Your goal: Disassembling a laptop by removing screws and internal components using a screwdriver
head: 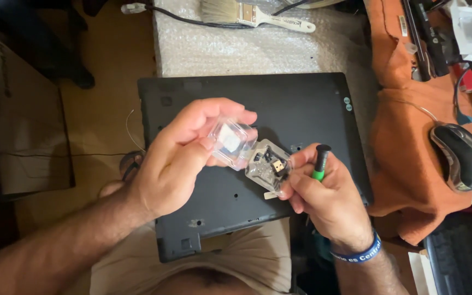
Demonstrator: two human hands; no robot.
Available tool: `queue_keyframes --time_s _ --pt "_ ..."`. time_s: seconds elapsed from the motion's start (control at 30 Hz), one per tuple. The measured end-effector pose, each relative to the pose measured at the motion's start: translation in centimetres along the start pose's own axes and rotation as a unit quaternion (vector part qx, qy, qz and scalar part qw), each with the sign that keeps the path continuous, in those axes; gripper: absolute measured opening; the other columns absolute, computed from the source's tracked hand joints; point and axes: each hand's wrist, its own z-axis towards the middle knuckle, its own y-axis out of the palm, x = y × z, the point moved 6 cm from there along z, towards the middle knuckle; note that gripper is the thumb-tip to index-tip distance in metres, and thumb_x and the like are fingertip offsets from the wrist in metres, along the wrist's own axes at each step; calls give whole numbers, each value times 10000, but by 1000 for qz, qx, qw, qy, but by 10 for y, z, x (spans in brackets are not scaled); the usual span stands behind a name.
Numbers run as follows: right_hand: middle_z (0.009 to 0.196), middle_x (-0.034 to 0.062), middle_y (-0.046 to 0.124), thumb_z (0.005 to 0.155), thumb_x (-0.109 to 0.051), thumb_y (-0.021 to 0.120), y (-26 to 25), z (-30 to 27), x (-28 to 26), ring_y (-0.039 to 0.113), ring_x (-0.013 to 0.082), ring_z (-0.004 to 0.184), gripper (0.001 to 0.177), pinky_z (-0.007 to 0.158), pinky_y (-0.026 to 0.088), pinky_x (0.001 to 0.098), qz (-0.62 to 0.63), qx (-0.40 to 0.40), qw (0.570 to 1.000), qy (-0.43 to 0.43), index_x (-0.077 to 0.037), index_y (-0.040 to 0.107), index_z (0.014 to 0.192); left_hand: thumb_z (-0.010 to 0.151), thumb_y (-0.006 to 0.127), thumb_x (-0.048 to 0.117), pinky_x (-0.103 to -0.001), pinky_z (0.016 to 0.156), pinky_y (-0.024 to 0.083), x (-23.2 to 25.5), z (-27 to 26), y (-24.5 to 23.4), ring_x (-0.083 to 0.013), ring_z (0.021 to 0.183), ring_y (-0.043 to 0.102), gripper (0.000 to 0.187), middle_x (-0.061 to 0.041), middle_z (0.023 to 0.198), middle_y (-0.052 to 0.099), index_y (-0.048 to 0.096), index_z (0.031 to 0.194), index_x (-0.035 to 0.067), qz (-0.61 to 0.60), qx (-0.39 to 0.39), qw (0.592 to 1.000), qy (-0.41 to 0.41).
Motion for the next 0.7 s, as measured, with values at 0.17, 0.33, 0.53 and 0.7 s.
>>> queue_keyframes --time_s 0.17,0.33,0.53,0.7 --pt "617 190 669 933 -14 596 1 -2 -5 467 156 401 97 404 381 230 -3 0 1000 -4 -38 555 1017 983 360 48 -418 741 733 -12 0 -6 -304 1097 773 359 -258 1260 707 514 1307 50 -34 60 996 -52" --pt "633 194 676 924 3 586 4 0 -7 470 162 405 115 414 390 233 19 -24 999 -9 -32 556 1030 939 370 -4 -472 673 701 -32 1 -8 -477 1038 797 403 -326 1187 737 509 1317 -10 -160 103 967 -168" --pt "623 197 660 928 -17 582 1 6 -6 460 160 401 101 391 380 233 2 -23 1000 8 -33 558 1025 937 358 -26 -457 663 669 -40 1 -8 -460 931 789 420 -341 1110 736 491 1335 -31 -212 104 946 -222" --pt "659 218 711 937 -44 609 9 6 -13 563 190 455 108 444 444 254 -66 -7 997 42 -48 519 996 955 434 105 -286 577 713 -12 11 -12 -207 732 815 431 -126 945 723 516 1377 75 146 63 977 -145"
